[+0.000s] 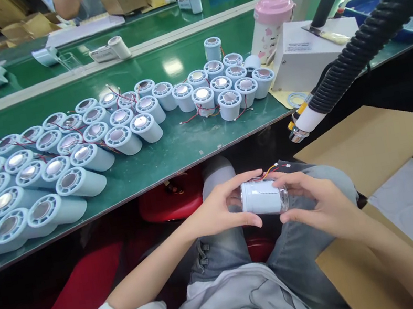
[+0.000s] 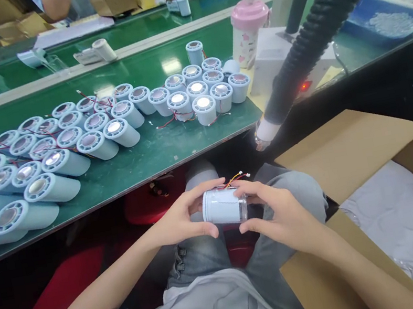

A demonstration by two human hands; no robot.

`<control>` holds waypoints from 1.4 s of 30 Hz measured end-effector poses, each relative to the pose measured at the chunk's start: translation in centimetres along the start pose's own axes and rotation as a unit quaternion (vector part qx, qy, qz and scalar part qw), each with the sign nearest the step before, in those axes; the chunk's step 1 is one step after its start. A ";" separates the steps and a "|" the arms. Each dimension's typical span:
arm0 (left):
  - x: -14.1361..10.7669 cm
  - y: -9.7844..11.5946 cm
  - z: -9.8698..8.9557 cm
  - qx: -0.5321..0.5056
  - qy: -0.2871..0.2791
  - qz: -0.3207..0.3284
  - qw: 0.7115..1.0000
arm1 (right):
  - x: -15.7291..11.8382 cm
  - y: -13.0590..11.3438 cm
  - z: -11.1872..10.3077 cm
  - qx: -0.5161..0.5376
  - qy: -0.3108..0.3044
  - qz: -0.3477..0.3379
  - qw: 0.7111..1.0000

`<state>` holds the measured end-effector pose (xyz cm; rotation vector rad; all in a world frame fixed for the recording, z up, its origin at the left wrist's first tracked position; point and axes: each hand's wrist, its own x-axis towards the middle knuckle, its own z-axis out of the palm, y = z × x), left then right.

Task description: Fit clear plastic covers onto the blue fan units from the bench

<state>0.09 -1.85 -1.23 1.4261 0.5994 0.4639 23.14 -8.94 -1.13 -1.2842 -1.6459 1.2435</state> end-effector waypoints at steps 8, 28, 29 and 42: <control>-0.2 0.5 0.0 0.053 -0.013 0.068 0.996 | -0.1 -0.9 -0.2 0.100 -0.010 0.046 0.994; -0.6 0.6 -0.2 0.133 -0.018 0.110 0.985 | 0.4 -0.7 0.6 0.324 -0.028 0.189 0.927; -0.7 0.6 -0.2 0.133 -0.019 0.111 0.985 | 0.4 -0.8 0.7 0.324 -0.029 0.199 0.924; -0.5 0.5 -0.2 0.095 -0.024 0.117 0.988 | 0.7 -0.8 1.6 0.353 -0.024 0.259 0.898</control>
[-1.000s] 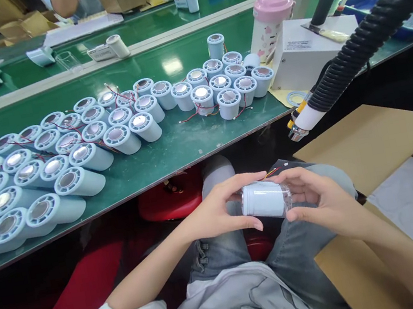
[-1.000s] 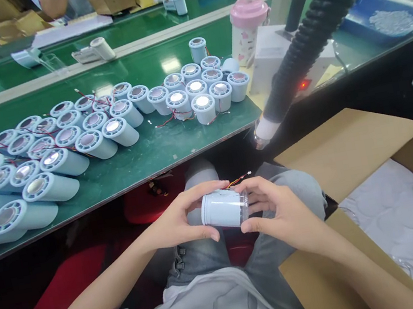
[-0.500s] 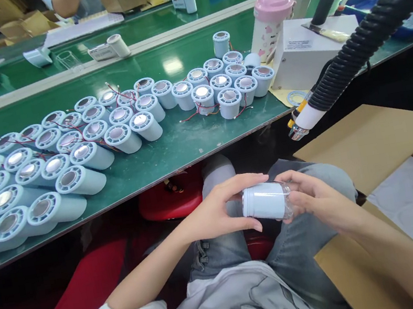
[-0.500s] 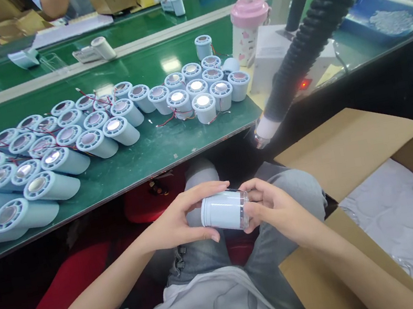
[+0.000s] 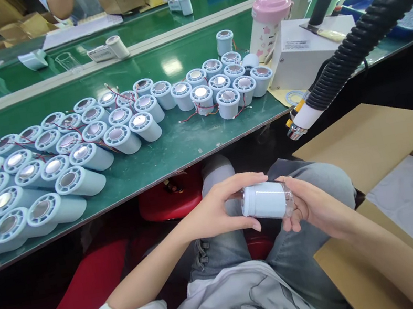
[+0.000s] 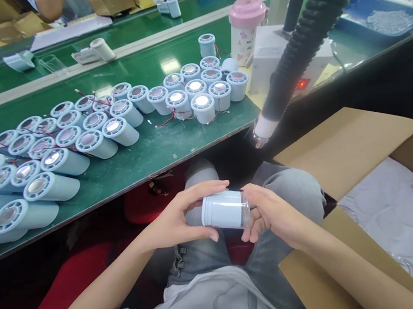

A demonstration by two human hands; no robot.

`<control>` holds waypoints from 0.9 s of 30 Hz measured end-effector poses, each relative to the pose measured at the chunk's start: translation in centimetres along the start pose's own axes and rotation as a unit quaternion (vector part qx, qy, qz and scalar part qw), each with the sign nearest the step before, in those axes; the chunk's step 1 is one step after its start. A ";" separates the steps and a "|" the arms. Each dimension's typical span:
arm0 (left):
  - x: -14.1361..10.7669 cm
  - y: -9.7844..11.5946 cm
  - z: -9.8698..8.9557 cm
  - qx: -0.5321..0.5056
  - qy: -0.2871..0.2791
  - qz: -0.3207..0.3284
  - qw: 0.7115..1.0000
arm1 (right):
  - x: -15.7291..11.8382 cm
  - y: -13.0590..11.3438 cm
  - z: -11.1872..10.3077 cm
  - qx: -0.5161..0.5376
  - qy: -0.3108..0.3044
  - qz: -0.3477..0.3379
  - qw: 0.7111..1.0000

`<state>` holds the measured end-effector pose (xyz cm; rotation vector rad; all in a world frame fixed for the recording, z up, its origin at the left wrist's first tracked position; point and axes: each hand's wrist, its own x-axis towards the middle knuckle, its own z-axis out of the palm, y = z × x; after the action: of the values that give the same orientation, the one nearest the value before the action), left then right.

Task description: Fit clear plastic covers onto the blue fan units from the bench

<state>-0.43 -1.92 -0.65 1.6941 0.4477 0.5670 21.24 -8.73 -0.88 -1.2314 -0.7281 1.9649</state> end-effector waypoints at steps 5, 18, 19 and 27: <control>0.0 -0.2 0.0 -0.007 -0.005 0.009 1.000 | 0.2 0.3 0.2 0.028 -0.024 0.047 0.998; 0.0 0.8 0.9 0.005 0.024 -0.042 0.999 | 0.2 0.4 0.2 0.018 -0.065 0.124 0.990; 0.0 0.9 1.0 -0.003 0.028 -0.062 0.998 | 0.2 0.6 -0.1 0.004 -0.059 0.088 0.994; -0.5 1.1 0.8 -0.106 0.035 -0.155 0.982 | -0.2 0.9 -1.8 -0.419 0.004 -0.429 0.800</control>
<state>-0.33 -3.08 0.28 1.3711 0.6659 0.4291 22.70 -9.23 -2.17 -1.0314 -1.8792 0.8517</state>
